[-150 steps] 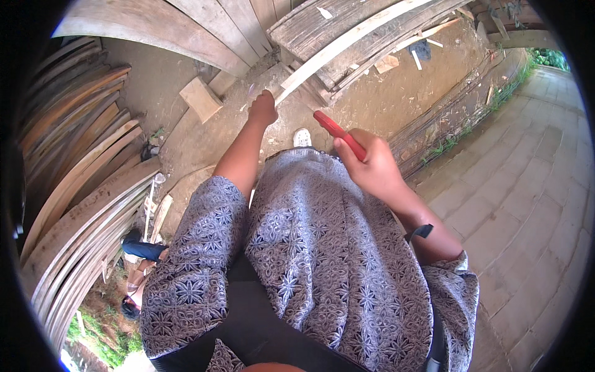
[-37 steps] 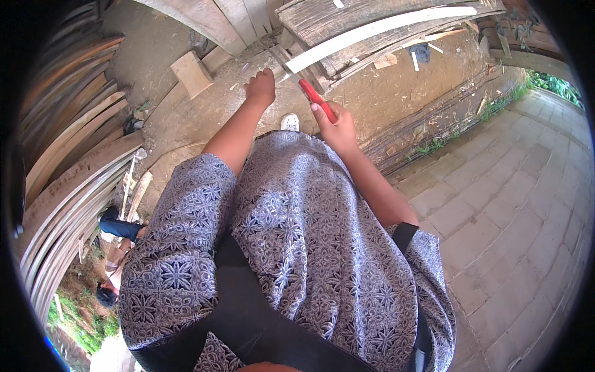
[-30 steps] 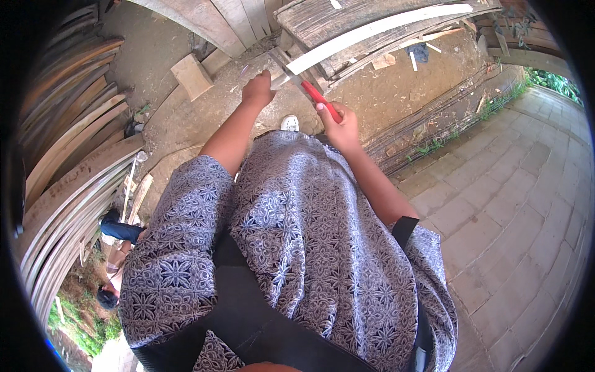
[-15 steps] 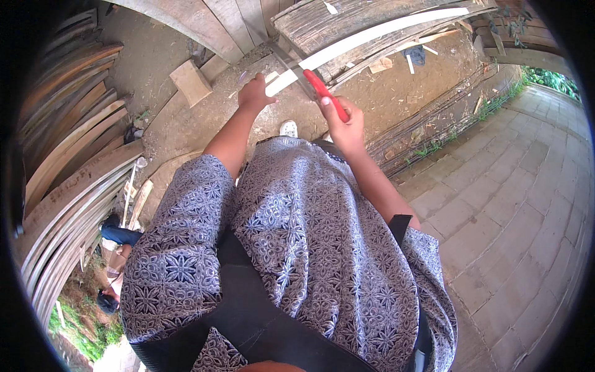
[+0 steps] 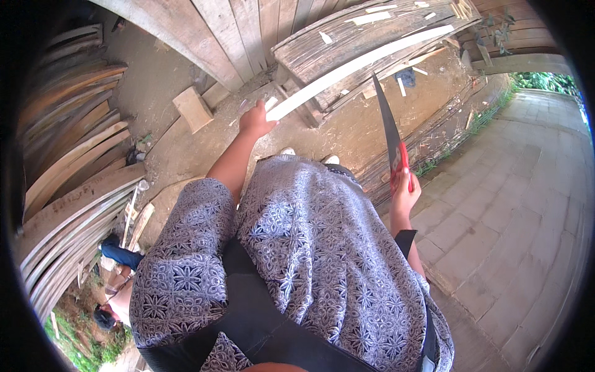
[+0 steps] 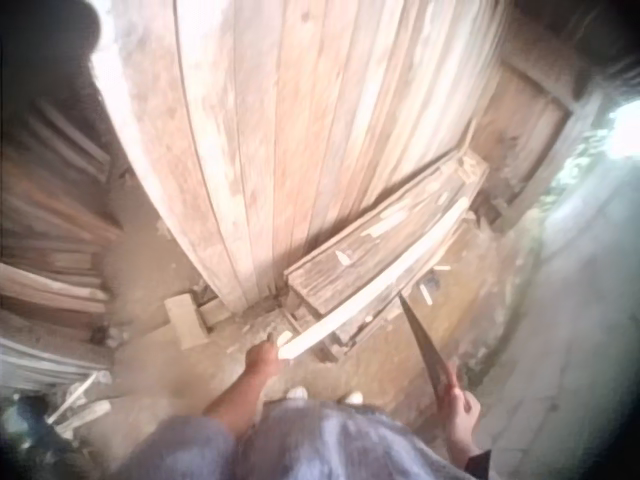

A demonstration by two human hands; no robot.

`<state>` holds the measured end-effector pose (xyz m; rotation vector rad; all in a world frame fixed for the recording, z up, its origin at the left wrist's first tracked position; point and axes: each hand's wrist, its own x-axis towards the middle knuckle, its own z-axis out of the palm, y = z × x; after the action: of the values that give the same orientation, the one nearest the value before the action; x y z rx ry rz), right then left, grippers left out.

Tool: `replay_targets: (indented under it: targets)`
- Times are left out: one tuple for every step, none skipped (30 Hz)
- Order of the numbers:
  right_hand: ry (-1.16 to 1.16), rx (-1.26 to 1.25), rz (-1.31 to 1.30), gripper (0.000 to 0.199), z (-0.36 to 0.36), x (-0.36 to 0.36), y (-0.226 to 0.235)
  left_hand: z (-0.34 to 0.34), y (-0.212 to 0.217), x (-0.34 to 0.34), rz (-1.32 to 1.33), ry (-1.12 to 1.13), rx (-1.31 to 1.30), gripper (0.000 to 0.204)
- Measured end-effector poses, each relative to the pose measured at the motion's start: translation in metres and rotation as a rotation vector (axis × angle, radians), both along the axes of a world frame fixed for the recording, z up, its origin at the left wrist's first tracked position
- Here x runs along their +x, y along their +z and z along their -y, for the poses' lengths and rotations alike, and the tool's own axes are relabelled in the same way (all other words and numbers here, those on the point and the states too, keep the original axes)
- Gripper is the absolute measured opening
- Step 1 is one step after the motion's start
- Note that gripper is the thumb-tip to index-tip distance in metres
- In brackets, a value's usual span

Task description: The person uses a red hand saw to cut a long, thin wooden plank into shorter pieces. They hold the plank with one hand and saw with the other, then place the cut pieces aside.

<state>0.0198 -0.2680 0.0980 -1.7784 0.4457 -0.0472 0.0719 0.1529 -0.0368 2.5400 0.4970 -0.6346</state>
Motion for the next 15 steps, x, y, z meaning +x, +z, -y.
replay_targets:
  targets:
    - [-0.053, -0.032, -0.007, 0.028, 0.011, -0.009, -0.005, 0.003, 0.002, -0.002, 0.005, 0.005, -0.005, 0.078]
    - [-0.119, -0.047, -0.023, 0.029, 0.02, -0.018, -0.011, 0.004, 0.002, -0.002, 0.012, 0.009, -0.007, 0.077]
    - [-0.181, -0.055, -0.038, 0.03, 0.027, -0.026, -0.018, 0.002, 0.004, -0.002, 0.019, 0.017, -0.002, 0.076]
    - [-0.256, -0.067, -0.048, 0.03, 0.035, -0.035, -0.022, 0.004, 0.002, 0.0, 0.027, 0.008, -0.008, 0.075]
    - [-0.284, -0.07, -0.061, 0.031, 0.042, -0.043, -0.03, 0.004, 0.001, 0.0, 0.032, 0.008, 0.0, 0.075]
    - [-0.313, -0.072, -0.074, 0.032, 0.049, -0.051, -0.038, 0.005, 0.0, -0.001, 0.038, 0.007, 0.008, 0.074]
    - [-0.341, -0.078, -0.089, 0.033, 0.055, -0.057, -0.042, 0.006, -0.002, -0.003, 0.041, 0.008, 0.012, 0.073]
    - [-0.359, -0.078, -0.109, 0.034, 0.057, -0.061, -0.044, 0.007, -0.003, -0.004, 0.042, 0.014, 0.014, 0.073]
    - [-0.378, -0.078, -0.129, 0.034, 0.059, -0.064, -0.047, 0.007, -0.004, -0.006, 0.042, 0.021, 0.016, 0.072]
    - [-0.404, -0.08, -0.149, 0.035, 0.062, -0.07, -0.049, 0.009, -0.006, -0.007, 0.042, 0.02, 0.014, 0.071]
    - [-0.385, -0.09, -0.153, 0.036, 0.068, -0.074, -0.056, 0.01, -0.008, -0.009, 0.053, 0.016, 0.014, 0.07]
    - [-0.366, -0.099, -0.158, 0.036, 0.076, -0.076, -0.063, 0.012, -0.011, -0.011, 0.063, 0.012, 0.015, 0.07]
    - [-0.351, -0.11, -0.162, 0.037, 0.089, -0.082, -0.077, 0.016, -0.013, -0.012, 0.073, 0.004, 0.014, 0.069]
    - [-0.351, -0.141, -0.111, 0.037, 0.109, -0.088, -0.101, 0.022, -0.014, -0.013, 0.073, 0.005, 0.003, 0.068]
    - [-0.351, -0.134, -0.132, 0.035, 0.107, -0.083, -0.104, 0.022, -0.014, -0.012, 0.074, 0.013, 0.008, 0.068]
